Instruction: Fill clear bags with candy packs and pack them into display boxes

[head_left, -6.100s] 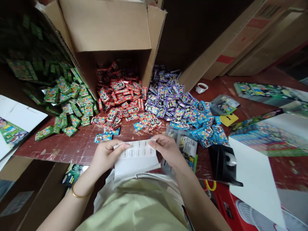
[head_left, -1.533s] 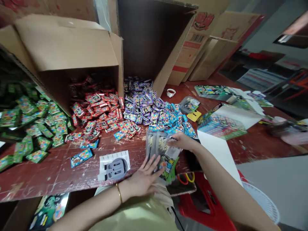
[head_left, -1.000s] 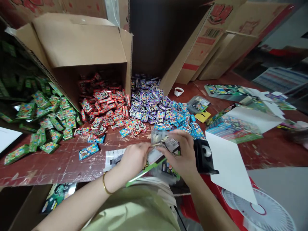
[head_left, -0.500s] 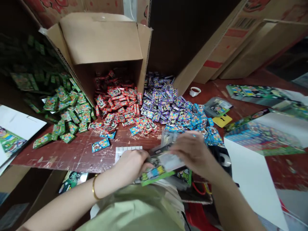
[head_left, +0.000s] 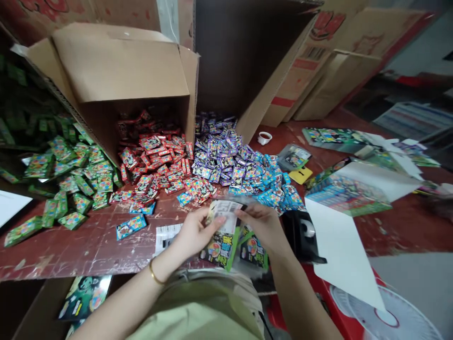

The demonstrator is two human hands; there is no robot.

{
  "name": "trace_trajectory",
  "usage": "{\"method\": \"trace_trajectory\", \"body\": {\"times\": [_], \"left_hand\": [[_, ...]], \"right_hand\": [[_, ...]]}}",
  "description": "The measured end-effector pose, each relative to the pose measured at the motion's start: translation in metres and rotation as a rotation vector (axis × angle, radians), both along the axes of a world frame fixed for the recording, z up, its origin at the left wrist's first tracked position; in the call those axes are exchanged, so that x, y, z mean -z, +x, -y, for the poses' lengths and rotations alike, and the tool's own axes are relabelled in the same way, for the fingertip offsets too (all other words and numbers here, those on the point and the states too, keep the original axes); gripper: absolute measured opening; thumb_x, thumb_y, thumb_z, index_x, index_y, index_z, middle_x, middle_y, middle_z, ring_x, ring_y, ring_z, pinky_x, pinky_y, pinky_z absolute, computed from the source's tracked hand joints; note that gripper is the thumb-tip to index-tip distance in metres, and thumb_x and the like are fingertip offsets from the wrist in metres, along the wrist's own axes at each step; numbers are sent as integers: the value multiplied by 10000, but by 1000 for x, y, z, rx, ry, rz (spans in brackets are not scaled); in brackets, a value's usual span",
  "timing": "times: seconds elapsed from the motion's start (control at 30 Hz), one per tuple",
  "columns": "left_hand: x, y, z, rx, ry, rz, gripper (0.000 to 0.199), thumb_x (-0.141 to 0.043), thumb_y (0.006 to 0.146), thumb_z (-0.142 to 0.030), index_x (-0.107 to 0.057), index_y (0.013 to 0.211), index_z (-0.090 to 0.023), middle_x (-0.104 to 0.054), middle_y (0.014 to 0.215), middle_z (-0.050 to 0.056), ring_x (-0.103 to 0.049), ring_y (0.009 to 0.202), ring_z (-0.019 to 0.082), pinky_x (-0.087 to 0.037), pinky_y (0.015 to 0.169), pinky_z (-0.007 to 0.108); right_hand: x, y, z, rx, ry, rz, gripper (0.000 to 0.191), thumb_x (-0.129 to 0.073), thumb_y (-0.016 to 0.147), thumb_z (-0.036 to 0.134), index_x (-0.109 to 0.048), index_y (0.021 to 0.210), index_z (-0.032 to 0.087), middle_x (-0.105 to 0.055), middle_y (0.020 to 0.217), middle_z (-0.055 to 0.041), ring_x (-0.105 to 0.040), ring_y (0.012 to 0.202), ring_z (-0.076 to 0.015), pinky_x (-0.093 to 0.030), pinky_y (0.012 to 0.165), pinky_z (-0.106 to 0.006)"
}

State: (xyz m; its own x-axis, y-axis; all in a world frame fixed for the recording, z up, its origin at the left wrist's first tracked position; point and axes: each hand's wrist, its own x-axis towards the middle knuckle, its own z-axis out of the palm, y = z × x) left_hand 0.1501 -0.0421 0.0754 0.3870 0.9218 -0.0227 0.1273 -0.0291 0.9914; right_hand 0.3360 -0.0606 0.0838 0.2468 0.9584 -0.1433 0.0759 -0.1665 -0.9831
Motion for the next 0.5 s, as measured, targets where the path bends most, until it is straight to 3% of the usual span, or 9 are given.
{"method": "trace_trajectory", "body": {"times": [0.17, 0.3, 0.37, 0.43, 0.5], "left_hand": [[-11, 4, -19, -231, -143, 138, 469, -671, 723, -596, -615, 640, -138, -475, 511, -46, -354, 441, 66, -282, 426, 189], [-8, -9, -24, -276, -223, 128, 485, -723, 671, -603, -606, 604, -137, -495, 512, -40, -368, 441, 66, -282, 427, 189], [-1, -11, -22, -304, -235, 128, 473, -728, 677, -597, -631, 647, -135, -552, 560, -21, -433, 481, 86, -349, 465, 197], [8, -8, -19, -346, -225, 152, 458, -713, 708, -589, -657, 751, -137, -615, 651, 2, -513, 570, 119, -422, 540, 215], [13, -2, -15, -399, -205, 167, 466, -661, 754, -609, -645, 826, -149, -627, 703, 7, -538, 633, 136, -440, 579, 222]], "right_hand": [[20, -28, 27, -138, -99, -21, 277, -794, 627, 369, -592, 570, 187, -636, 548, -1, -557, 506, -144, -454, 530, -275], [42, -43, 51, -247, -142, -113, 235, -736, 702, 344, -578, 621, 190, -631, 571, 8, -588, 534, -144, -477, 552, -265], [45, -47, 54, -196, -57, -63, 175, -695, 761, 325, -637, 862, 194, -689, 717, -15, -657, 669, -174, -532, 662, -297], [44, -53, 52, -122, 47, 29, 441, -655, 808, 316, -544, 1223, 220, -715, 1019, -71, -684, 926, -218, -541, 842, -359], [44, -61, 49, -88, 101, 126, 672, -629, 831, 329, -338, 1429, 233, -599, 1316, -122, -596, 1181, -257, -478, 999, -412]]}}
